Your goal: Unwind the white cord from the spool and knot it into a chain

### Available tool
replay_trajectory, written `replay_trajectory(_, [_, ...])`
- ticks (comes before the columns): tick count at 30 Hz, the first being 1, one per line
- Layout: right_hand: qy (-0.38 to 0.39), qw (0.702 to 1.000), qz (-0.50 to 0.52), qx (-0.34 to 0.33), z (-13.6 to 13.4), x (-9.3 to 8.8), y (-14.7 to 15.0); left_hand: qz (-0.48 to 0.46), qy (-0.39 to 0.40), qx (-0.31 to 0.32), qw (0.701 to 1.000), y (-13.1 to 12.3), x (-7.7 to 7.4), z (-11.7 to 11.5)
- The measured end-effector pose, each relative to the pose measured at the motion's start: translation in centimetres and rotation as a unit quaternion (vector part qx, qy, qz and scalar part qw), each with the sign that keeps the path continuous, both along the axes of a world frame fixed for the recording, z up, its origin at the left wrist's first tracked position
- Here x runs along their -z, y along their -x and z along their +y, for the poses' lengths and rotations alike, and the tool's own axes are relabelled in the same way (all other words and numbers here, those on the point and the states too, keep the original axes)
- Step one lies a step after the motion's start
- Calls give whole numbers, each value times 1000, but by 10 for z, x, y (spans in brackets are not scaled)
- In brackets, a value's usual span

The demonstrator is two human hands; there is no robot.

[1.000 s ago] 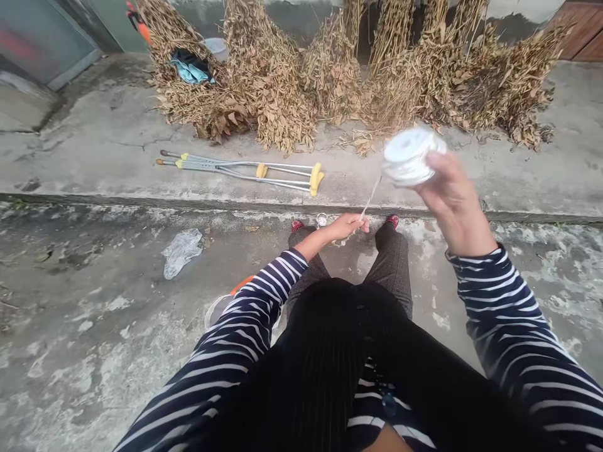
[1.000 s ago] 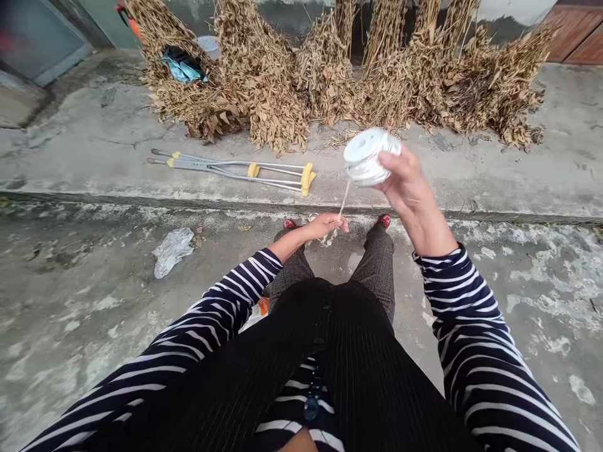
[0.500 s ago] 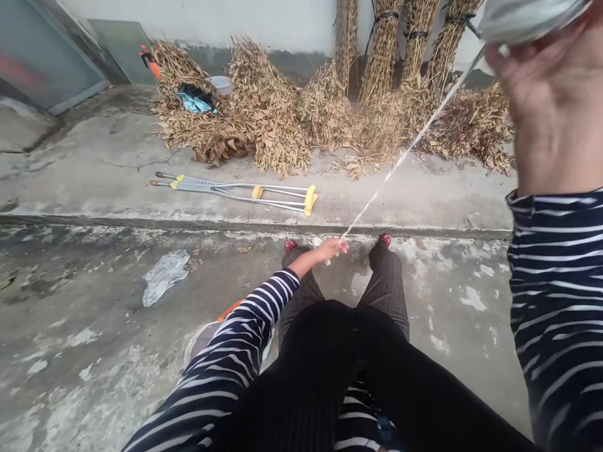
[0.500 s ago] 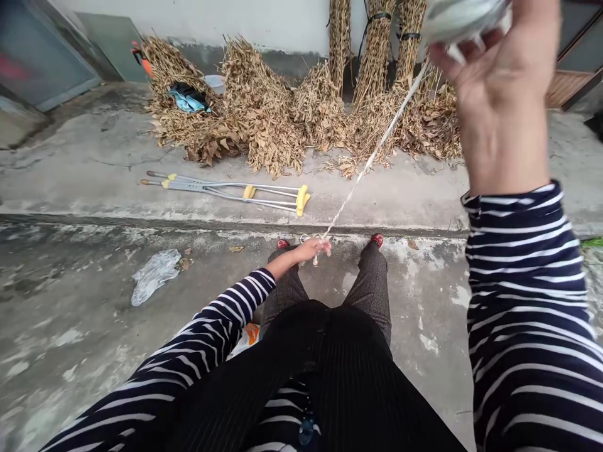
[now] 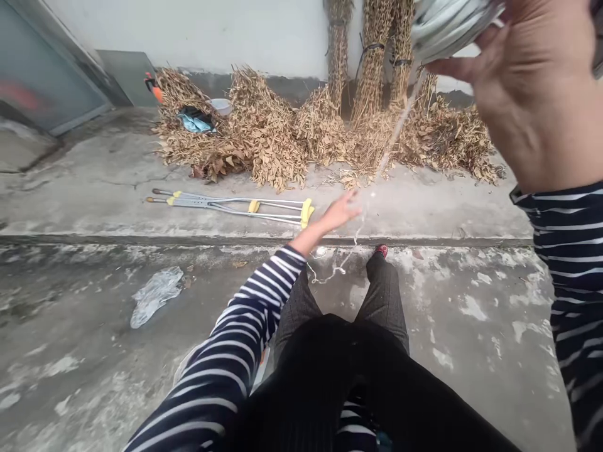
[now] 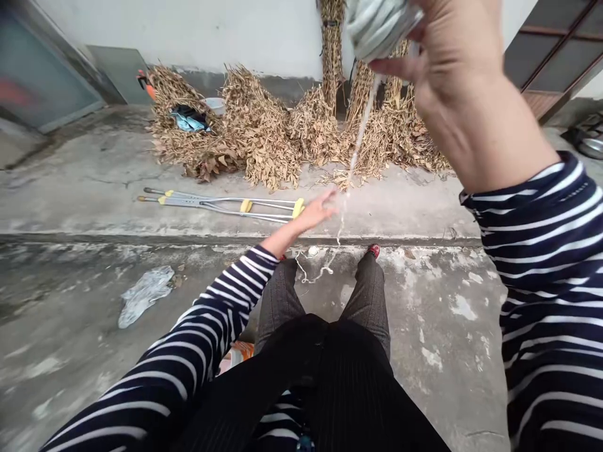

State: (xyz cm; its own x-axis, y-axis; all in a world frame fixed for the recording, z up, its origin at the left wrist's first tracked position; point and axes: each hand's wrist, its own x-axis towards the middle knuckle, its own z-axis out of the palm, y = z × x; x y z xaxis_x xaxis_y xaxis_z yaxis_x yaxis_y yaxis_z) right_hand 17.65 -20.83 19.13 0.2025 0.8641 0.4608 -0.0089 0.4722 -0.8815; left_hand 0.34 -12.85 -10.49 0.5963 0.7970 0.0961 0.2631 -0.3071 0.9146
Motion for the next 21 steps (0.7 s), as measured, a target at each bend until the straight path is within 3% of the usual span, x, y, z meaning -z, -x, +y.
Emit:
replay_trajectory(2, [-37,999,-30,23,-2,5,23,-140,-32,17,989,-24,-75,7])
replay_trajectory(4, [-38,999,-32,12,0,11,36,-233,-24,46,971,-40,-135,4])
replay_trajectory(5, [-35,999,-21,1,1,15,39,-275,-23,51,960,-45,-155,1])
replay_trajectory(7, [-28,1000,-7,-8,3,22,42,-328,-14,17,944,-51,-176,-6])
replay_trajectory(10, [24,1000,-7,16,4,31,41,-340,-2,-41,940,-54,-166,-8])
replay_trajectory(12, [52,998,-6,33,5,32,39,-326,3,-37,945,-54,-147,-7])
replay_trajectory(16, [6,998,26,58,14,22,26,-289,35,-3,957,-47,-110,-11])
replay_trajectory(21, [36,984,66,160,30,5,1,-254,82,-6,964,-21,-65,-23])
